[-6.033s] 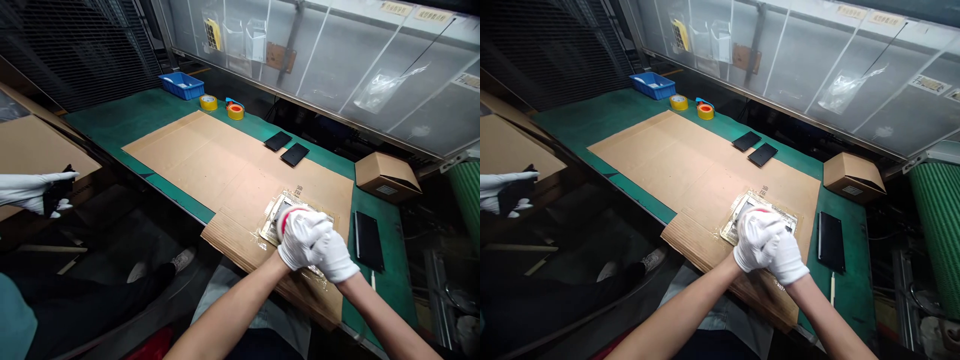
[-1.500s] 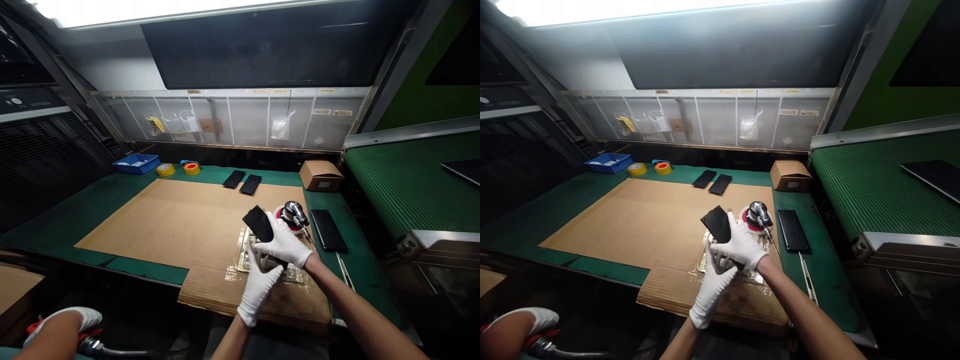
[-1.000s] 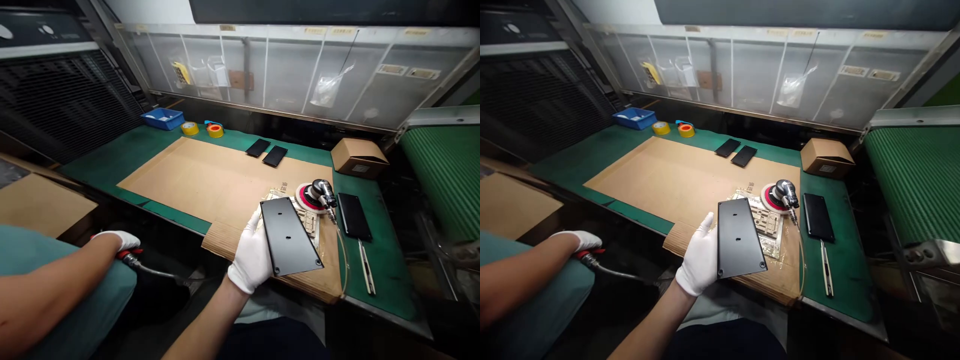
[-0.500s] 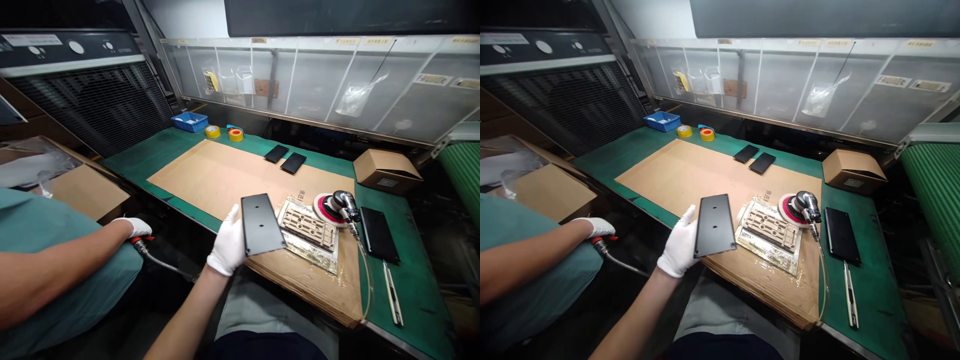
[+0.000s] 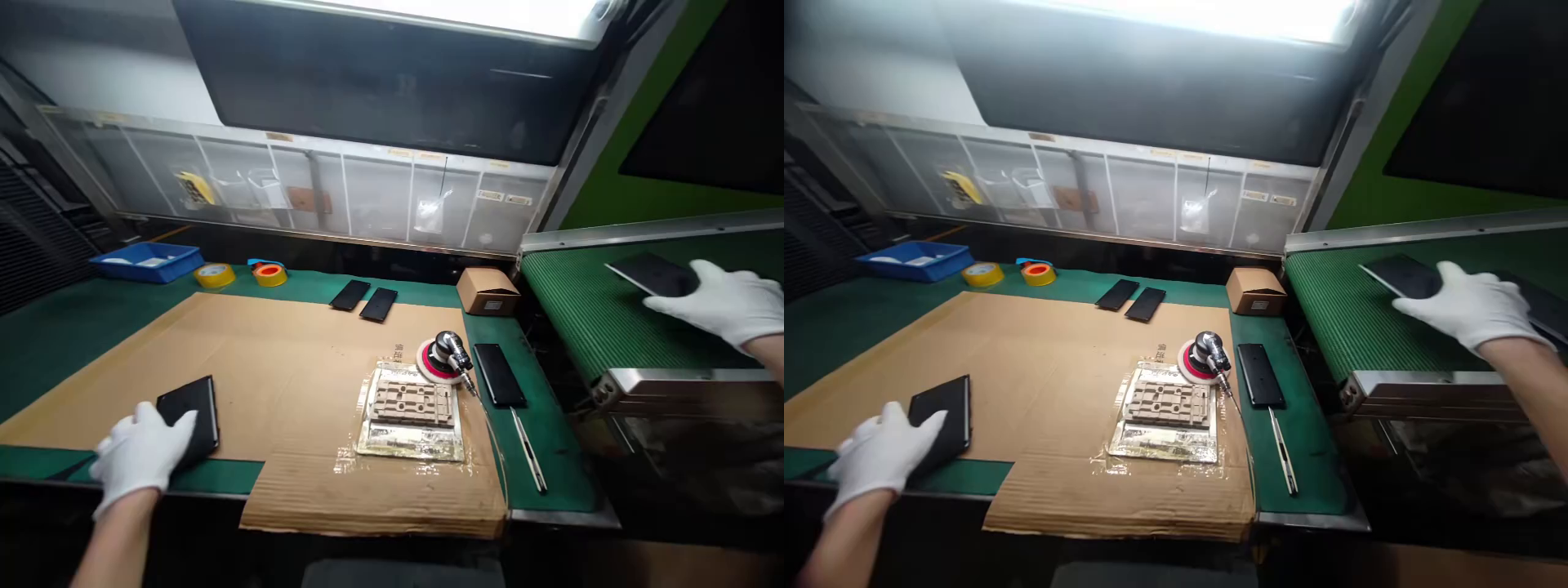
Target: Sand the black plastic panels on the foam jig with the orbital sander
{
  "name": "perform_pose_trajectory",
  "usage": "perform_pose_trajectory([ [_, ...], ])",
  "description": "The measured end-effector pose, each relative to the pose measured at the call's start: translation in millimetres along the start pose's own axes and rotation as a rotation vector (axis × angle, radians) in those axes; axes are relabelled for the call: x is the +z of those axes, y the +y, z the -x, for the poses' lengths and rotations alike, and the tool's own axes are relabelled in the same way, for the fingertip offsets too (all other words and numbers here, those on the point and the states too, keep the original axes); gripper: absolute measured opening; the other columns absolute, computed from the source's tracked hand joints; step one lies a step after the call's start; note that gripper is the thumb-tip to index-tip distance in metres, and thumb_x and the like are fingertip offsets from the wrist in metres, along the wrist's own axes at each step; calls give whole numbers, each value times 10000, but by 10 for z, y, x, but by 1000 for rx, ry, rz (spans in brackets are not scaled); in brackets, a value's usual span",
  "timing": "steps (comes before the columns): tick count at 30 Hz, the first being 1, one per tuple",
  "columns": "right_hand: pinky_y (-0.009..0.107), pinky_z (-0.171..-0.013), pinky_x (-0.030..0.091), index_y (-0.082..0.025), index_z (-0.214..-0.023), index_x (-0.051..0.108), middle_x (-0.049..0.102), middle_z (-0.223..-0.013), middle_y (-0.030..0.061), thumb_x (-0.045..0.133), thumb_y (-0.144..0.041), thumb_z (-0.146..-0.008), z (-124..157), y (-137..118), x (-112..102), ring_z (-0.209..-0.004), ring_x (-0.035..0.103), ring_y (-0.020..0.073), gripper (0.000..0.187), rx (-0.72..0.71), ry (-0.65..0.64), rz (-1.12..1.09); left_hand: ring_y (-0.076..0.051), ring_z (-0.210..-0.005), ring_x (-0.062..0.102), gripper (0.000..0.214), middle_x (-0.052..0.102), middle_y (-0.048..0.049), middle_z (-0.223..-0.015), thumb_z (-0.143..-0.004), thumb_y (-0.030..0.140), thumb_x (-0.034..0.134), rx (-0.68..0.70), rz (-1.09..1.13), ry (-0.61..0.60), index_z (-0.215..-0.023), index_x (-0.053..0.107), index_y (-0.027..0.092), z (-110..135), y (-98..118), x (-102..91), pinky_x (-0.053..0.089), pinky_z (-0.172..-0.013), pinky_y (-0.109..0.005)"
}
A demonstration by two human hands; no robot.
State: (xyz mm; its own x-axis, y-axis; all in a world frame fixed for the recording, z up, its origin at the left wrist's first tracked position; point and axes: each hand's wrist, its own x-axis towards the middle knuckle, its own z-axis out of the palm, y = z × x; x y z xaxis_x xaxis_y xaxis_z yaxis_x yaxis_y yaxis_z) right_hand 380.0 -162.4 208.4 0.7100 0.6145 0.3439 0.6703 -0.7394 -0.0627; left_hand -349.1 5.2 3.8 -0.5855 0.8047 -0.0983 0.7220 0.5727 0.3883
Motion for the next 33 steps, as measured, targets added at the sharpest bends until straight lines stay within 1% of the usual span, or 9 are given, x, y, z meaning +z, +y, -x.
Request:
perform_pose_trajectory([
  [3, 433, -834, 467, -120, -1527, 480, 664, -1262, 228, 679, -751, -786, 654, -645, 56, -1166, 646, 379, 993, -269, -118, -305, -342, -1492, 408, 537, 481, -88, -1583, -937, 470, 597, 363, 606, -139, -1410, 527, 224, 1157, 455, 224, 277, -1268, -498],
  [5, 422, -919, 513, -186, -1540, 475, 625, -1351, 183, 714, -694, -809, 1418, -1171, 238, -1177, 644, 333, 921, -461, -186, -547, -286, -1516, 386, 709, 428, -73, -1630, -938, 561, 611, 472, 1124, -634, -1557, 386, 300, 2037, 749, 454, 291, -1270, -434],
  [9, 473, -1063, 510, -210, -1513, 500, 598, -1422, 152, 660, -592, -909, 2893, -1739, 663, -1300, 583, 314, 732, -683, -348, -876, -312, -1485, 426, 782, 495, -75, -1584, -866, 696, 649, 268, 1808, -1193, -1524, 477, 309, 3077, 987, 822, 368, -1219, -442],
  [12, 478, -1151, 450, -247, -1437, 586, 610, -1436, 98, 454, -460, -1046, 3225, -1515, 960, -1338, 564, 267, 464, -702, -441, -995, -345, -1279, 624, 676, 687, -129, -1342, -912, 671, 609, -15, 1887, -1328, -1379, 639, 183, 3133, 838, 841, 460, -1125, -455],
  [16, 513, -1105, 461, -173, -1423, 605, 632, -1374, 168, 391, -505, -1033, 2807, -768, 1595, -1257, 605, 337, 556, -265, -163, -682, -351, -925, 746, 922, 754, -156, -1127, -855, 868, 453, -248, 1856, -1521, -1334, 658, 108, 2945, 577, 670, 578, -854, -455],
  [19, 601, -812, 527, -56, -1481, 533, 636, -1214, 325, 387, -657, -965, 2555, -285, 2145, -1077, 641, 500, 806, -121, -339, -115, -335, -857, 741, 1118, 721, -215, -1232, -787, 970, 331, -366, 1798, -1704, -1434, 580, 93, 2882, 485, 583, 570, -791, -434],
  [23, 464, -686, 508, -73, -1506, 492, 692, -1049, 256, 351, -537, -989, 2508, -50, 2583, -934, 694, 420, 709, -150, -566, -20, -327, -929, 725, 1233, 646, -249, -1369, -726, 1012, 337, -445, 1755, -1825, -1516, 489, 77, 2903, 421, 519, 548, -813, -400],
  [30, 413, -644, 456, -125, -1291, 700, 712, -963, 197, 430, -422, -953, 2466, -68, 2498, -852, 681, 361, 525, -80, -556, -103, -348, -1215, 655, 788, 612, -169, -1457, -864, 477, 622, -440, 1776, -1810, -1529, 475, 81, 2984, 362, 304, 518, -970, -409],
  [33, 376, -668, 504, -165, -1348, 682, 710, -925, 109, 545, -438, -928, 2694, -142, 2152, -779, 663, 263, 519, 90, -384, -518, -328, -1215, 671, 578, 709, -156, -1316, -865, 248, 566, -552, 1722, -1821, -1404, 597, 41, 2958, 364, 259, 514, -1024, -433],
])
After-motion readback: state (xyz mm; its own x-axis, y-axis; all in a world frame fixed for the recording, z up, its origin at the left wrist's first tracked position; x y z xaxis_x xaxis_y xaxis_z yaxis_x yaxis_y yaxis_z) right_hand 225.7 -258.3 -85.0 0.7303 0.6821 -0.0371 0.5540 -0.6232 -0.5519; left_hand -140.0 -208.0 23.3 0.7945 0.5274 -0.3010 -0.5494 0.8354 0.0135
